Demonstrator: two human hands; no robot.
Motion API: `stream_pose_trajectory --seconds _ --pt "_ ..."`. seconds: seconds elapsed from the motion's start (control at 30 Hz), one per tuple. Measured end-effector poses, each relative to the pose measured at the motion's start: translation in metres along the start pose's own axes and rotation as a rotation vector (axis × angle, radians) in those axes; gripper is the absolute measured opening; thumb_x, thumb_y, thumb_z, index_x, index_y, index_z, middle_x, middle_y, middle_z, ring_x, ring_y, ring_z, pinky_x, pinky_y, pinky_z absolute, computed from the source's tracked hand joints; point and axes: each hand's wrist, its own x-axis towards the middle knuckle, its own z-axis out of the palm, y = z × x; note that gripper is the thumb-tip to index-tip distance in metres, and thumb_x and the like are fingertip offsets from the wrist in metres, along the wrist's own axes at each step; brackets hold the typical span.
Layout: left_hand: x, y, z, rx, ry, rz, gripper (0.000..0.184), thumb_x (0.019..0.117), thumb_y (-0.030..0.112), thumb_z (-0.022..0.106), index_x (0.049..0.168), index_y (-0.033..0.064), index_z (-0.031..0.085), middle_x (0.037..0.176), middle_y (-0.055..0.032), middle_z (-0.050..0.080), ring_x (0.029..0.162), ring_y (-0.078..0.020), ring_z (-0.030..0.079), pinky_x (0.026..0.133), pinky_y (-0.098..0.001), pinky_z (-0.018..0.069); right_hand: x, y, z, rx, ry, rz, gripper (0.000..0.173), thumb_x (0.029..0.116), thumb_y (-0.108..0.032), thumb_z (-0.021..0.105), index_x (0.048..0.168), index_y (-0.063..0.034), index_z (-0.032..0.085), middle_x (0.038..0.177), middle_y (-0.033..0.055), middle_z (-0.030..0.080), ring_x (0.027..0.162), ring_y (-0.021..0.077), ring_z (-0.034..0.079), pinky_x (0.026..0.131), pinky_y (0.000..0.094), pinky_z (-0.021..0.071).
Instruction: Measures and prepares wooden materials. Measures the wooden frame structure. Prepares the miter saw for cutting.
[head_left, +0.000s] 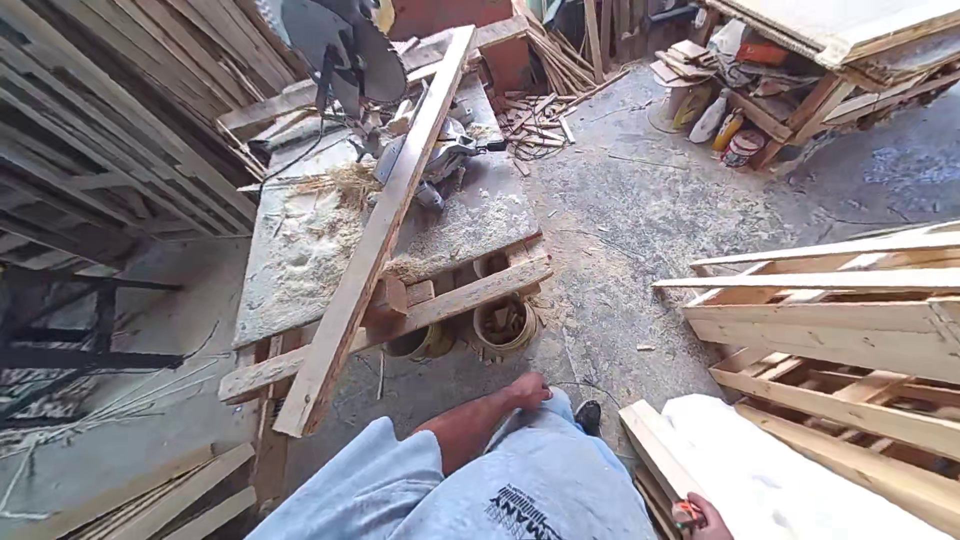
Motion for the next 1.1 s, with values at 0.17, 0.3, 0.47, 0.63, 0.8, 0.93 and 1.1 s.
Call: stream_pose_trajectory --seconds 0.17,0.3,0.47,0.63,0.8,0.93,1.1 --pt "0.005 0.1 -0.091 -0.402 0.143 0.215 0.044 0.1074 0.04 0.048 0.119 0.0043 0.071 0.11 -0.0126 0.075 0.105 -0.0247 0.072 0.1 -0.0516 0.0541 0.141 -0.13 -0.09 -0.174 -0.123 -0.246 0.057 0.0886 -0.034 0.076 0.137 -0.009 0.062 0.11 0.0172 0.074 0.1 0.034 0.072 0.089 0.0607 0.0563" --pt "0.029 0.168 -0.137 -0.699 0.102 0.388 0.04 0.1066 0.034 0.053 0.12 0.0004 0.07 0.111 -0.0138 0.075 0.101 -0.0237 0.073 0.096 -0.0484 0.0566 0.229 -0.242 -0.11 -0.249 -0.289 -0.468 0.057 0.0879 -0.04 0.075 0.135 -0.0105 0.063 0.112 0.0124 0.074 0.1 0.0278 0.072 0.091 0.0549 0.0572" --pt "0.084 0.186 -0.246 -0.576 0.113 0.457 0.037 0.1058 0.033 0.056 0.12 0.0023 0.071 0.107 -0.0143 0.075 0.1 -0.0247 0.072 0.099 -0.0518 0.0543 0.325 -0.359 -0.1 -0.321 -0.42 -0.587 0.056 0.0883 -0.045 0.075 0.131 -0.0116 0.065 0.105 0.0091 0.075 0.094 0.0233 0.072 0.088 0.05 0.0588" --pt "0.116 0.191 -0.354 -0.61 0.213 0.397 0.038 0.1051 0.036 0.056 0.118 0.0045 0.073 0.107 -0.0142 0.075 0.101 -0.0265 0.071 0.098 -0.0554 0.0532 0.396 -0.438 -0.13 -0.342 -0.514 -0.628 0.05 0.0862 -0.042 0.073 0.127 -0.0134 0.067 0.103 0.0045 0.075 0.092 0.0176 0.072 0.085 0.0465 0.0593" --pt "0.128 0.187 -0.428 -0.806 0.365 0.267 0.04 0.1051 0.038 0.056 0.121 0.0051 0.071 0.109 -0.0156 0.073 0.104 -0.0282 0.07 0.099 -0.0566 0.052 0.482 -0.514 -0.15 -0.249 -0.547 -0.595 0.048 0.0875 -0.039 0.072 0.124 -0.0085 0.068 0.097 0.0071 0.074 0.081 0.0187 0.071 0.075 0.0457 0.0604" --pt "0.143 0.152 -0.452 -1.025 0.558 0.118 0.039 0.1045 0.038 0.056 0.121 0.0063 0.071 0.111 -0.0132 0.074 0.106 -0.0248 0.07 0.101 -0.0535 0.0526 0.553 -0.597 -0.139 -0.299 -0.635 -0.635 0.048 0.0879 -0.042 0.069 0.123 -0.0091 0.068 0.096 0.0058 0.074 0.08 0.0175 0.071 0.074 0.0449 0.0607" --pt "0.128 0.127 -0.477 -1.5 0.996 -0.132 0.033 0.1055 0.03 0.056 0.118 0.0023 0.069 0.107 -0.0105 0.075 0.099 -0.0196 0.073 0.095 -0.0423 0.0583 0.603 -0.746 -0.103 -0.664 -0.798 -0.943 0.055 0.0906 -0.054 0.065 0.127 -0.0135 0.066 0.098 0.0054 0.074 0.084 0.0194 0.071 0.078 0.0485 0.0598"
